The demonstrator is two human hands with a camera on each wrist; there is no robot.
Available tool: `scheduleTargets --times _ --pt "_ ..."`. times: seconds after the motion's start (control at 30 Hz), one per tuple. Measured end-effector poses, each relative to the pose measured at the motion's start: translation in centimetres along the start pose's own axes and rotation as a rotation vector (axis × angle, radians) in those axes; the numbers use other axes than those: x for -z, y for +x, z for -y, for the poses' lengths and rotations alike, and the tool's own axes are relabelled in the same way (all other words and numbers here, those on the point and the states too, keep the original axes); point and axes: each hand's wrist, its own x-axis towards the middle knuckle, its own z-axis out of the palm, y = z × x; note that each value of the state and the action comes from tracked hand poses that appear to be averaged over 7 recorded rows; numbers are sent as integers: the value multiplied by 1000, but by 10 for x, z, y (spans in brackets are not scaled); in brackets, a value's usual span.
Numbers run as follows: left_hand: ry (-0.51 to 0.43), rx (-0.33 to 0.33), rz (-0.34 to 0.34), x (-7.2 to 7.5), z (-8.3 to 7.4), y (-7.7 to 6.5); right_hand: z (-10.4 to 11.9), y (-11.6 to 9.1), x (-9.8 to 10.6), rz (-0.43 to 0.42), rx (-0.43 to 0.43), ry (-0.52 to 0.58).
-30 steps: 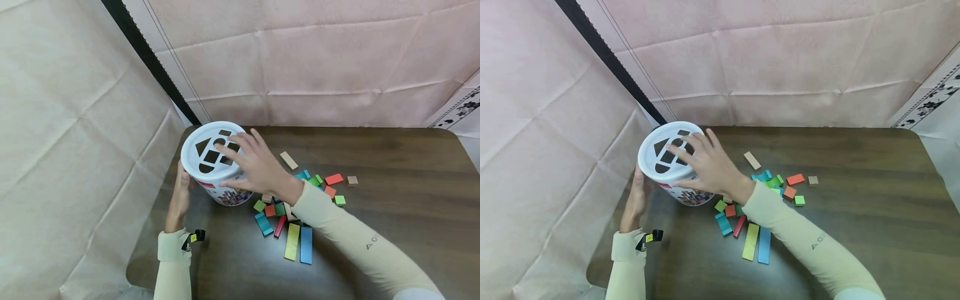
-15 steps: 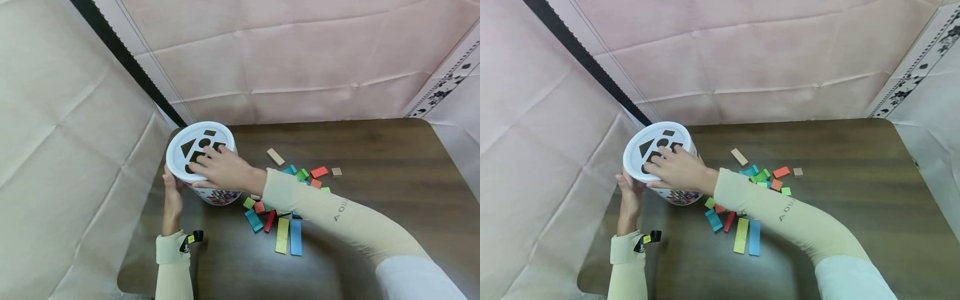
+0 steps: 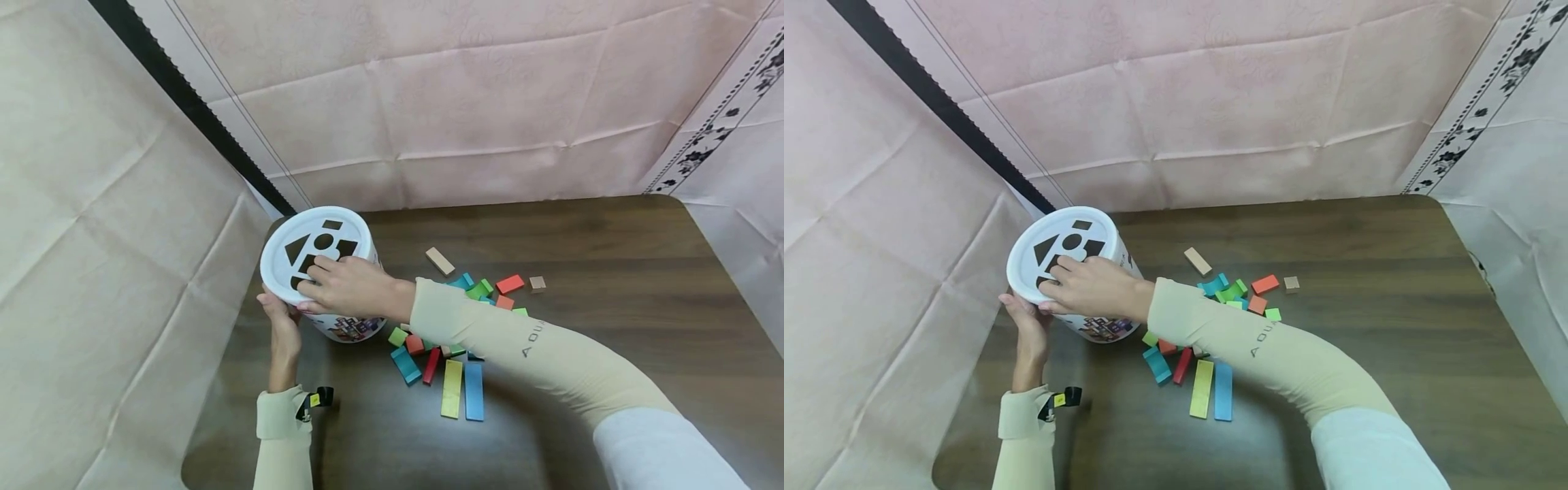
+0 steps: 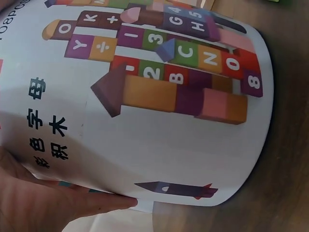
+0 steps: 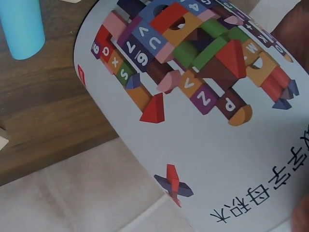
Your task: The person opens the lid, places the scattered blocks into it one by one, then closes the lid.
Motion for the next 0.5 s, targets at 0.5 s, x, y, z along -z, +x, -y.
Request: scheduleTargets --times 0.5 --pt "34 64 -73 -3 4 2 -1 7 2 -209 -30 -62"
